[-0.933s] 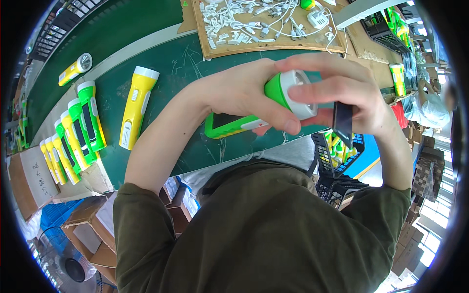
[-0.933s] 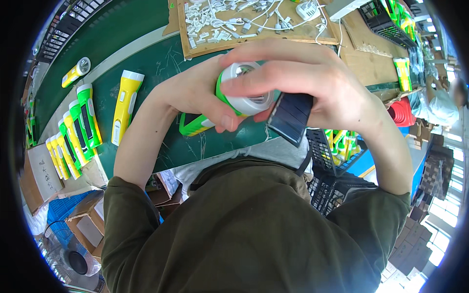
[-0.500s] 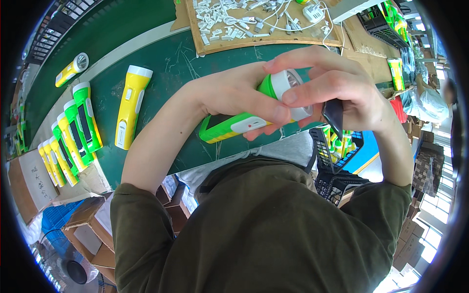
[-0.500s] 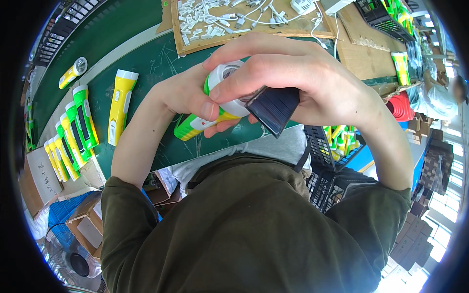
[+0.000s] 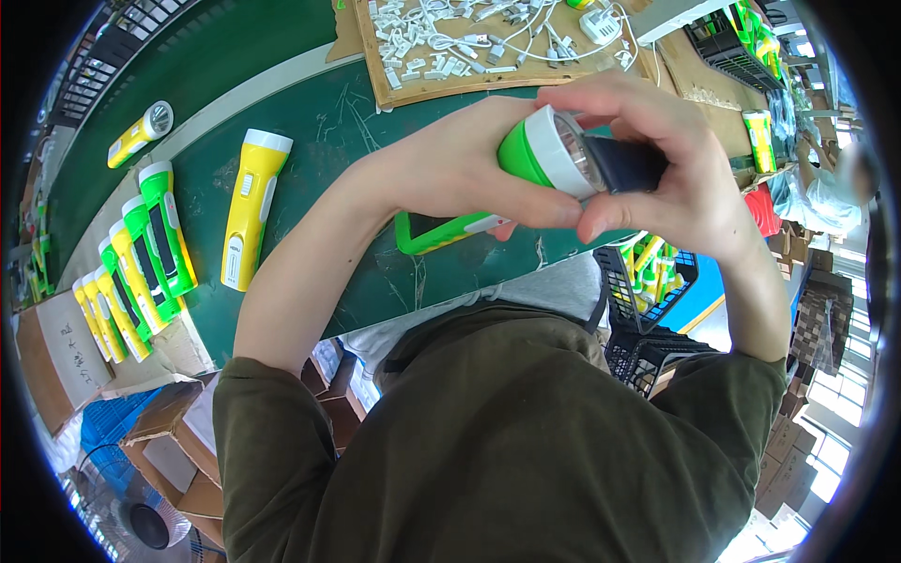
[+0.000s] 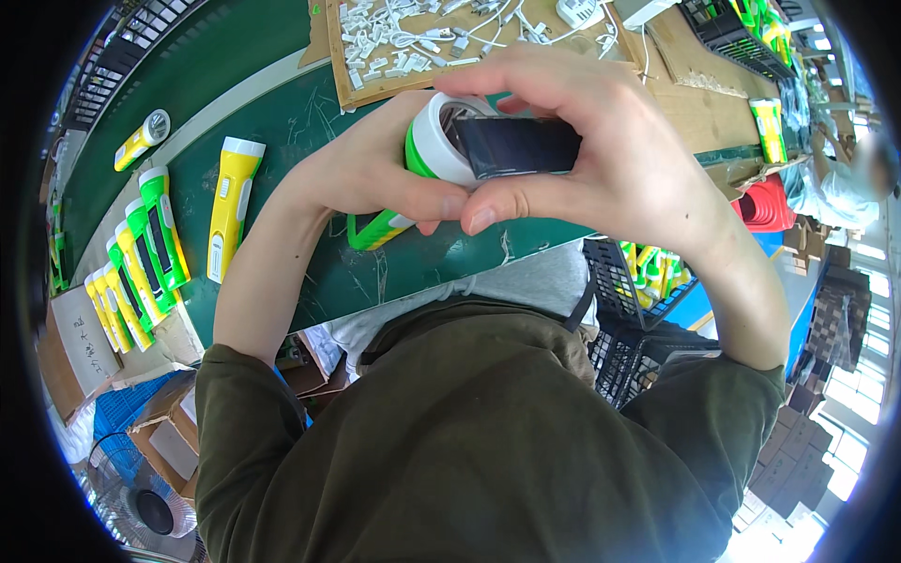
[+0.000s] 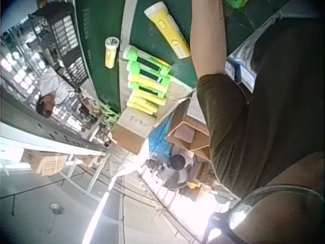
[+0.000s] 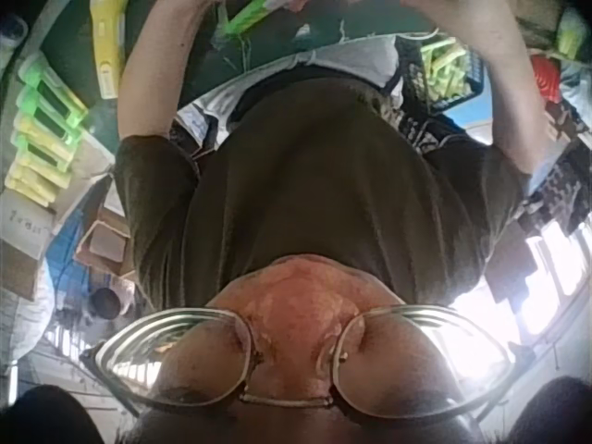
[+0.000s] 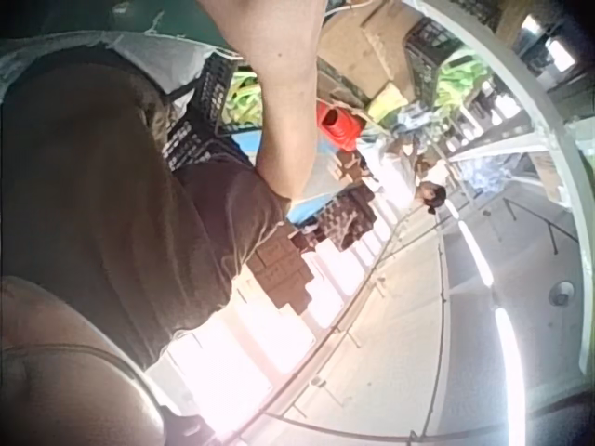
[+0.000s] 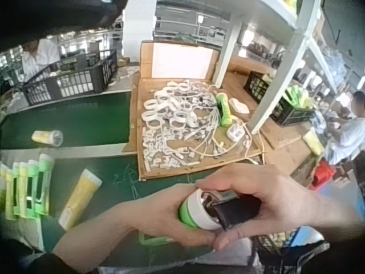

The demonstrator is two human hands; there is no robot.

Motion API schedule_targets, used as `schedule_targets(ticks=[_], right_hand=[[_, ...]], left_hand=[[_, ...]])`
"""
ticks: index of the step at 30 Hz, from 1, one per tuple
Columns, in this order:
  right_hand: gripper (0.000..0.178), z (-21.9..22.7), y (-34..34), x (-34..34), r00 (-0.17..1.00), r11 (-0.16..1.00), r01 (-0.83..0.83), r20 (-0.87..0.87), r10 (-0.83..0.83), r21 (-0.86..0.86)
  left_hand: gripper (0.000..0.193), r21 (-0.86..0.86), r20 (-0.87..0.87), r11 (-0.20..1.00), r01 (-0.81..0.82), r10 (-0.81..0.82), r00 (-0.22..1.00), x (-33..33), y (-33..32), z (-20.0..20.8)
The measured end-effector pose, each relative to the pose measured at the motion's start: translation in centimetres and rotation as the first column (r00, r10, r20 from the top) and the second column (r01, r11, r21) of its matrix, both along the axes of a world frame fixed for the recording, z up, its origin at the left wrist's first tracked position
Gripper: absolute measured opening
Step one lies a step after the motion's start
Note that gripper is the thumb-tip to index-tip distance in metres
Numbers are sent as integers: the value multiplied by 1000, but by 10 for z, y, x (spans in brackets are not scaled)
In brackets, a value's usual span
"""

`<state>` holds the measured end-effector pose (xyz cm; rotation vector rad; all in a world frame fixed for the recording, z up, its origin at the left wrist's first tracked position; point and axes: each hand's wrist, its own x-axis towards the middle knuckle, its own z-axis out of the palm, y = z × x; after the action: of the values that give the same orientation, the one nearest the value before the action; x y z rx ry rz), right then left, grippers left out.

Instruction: Assembling hand-held flashlights by inserting solar panels and securing lens caps on a factory line.

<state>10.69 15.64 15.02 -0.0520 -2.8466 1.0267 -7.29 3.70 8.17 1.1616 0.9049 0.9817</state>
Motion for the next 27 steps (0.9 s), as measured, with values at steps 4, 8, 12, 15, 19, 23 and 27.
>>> schedule_targets(ticks=[4,8,12,15,19,23,27], right_hand=[[81,3,-6,-3,1000,998,-6,-2,7,55],[74,-5,-1,-4,997,993,-63,-47,59,-98],[70,-8,2,-1,996,963,-91,-26,87,-253],[71,-10,4,-1,993,964,-122,-28,118,-237],[72,-13,4,-1,994,955,-113,-45,104,-276],[68,-15,6,-4,971,966,-202,-162,176,-162],[56,-12,1,-1,940,975,-71,-311,137,212]], left_hand=[[59,147,122,988,42,-60,991,-1,3,-17],[58,-13,143,995,95,-92,985,0,2,-11],[52,-39,304,985,168,-149,941,5,0,-14],[55,-46,320,980,192,-168,932,6,-1,-16],[62,-49,354,971,235,-204,913,9,1,-28],[55,1,401,980,198,-182,898,11,0,-23],[49,108,291,992,72,-100,951,1,3,-24]])
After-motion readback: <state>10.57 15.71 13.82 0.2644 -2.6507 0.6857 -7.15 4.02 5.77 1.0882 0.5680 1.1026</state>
